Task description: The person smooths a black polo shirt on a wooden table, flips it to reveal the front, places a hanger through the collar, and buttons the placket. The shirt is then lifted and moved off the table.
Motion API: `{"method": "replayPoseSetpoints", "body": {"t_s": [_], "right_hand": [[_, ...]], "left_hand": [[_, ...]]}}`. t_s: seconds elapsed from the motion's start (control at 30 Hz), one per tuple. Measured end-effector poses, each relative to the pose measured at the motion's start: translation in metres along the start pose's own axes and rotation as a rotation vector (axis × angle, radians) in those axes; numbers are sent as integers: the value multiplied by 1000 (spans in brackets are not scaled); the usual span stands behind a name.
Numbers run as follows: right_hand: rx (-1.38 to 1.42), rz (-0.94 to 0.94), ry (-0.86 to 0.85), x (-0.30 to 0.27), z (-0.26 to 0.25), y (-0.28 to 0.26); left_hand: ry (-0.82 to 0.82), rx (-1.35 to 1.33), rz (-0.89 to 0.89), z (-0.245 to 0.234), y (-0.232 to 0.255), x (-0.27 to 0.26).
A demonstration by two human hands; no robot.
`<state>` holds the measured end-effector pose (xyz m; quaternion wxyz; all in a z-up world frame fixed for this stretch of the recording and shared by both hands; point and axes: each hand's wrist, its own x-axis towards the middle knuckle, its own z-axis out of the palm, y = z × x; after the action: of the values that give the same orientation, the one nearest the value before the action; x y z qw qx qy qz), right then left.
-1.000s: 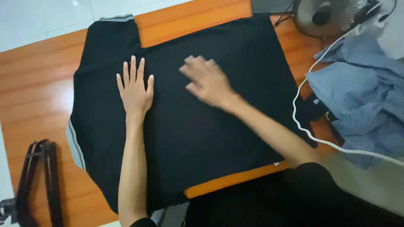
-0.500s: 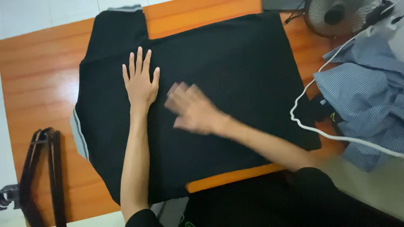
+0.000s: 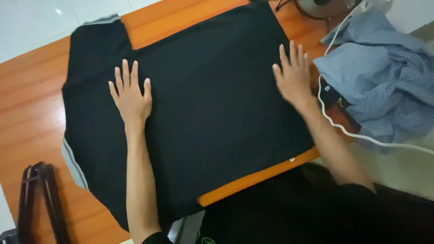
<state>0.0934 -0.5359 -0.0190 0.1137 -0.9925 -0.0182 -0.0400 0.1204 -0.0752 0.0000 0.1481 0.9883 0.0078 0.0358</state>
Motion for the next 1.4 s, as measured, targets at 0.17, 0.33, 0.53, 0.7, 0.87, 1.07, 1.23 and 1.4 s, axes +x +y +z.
{"method": "replayPoseSetpoints", "body": {"t_s": [0.17,0.33,0.53,0.7,0.87,1.07,1.23,1.4], "right_hand": [[225,-402,-297,-65,-49,-194],[455,-1074,-344,-149,41,-219],[112,-531,-213,-74,-11,-74],[24,-63,-86,-65,-14,22],[88,-210,-186,-95,-17,-130],[344,-927,-413,-161,46,-195],[356,-560,-340,-115,-15,-96],[-43,-47,-10,-98,-12,17]], "left_hand": [[1,8,0,-1,0,-2],[17,-3,-20,1,1,-2],[-33,-11,22,-2,5,0],[-20,8,-25,0,2,-1],[-5,-3,20,-8,5,-2],[2,8,-20,-7,12,-1],[-4,-6,21,-1,7,1],[42,14,19,3,6,-1]]}}
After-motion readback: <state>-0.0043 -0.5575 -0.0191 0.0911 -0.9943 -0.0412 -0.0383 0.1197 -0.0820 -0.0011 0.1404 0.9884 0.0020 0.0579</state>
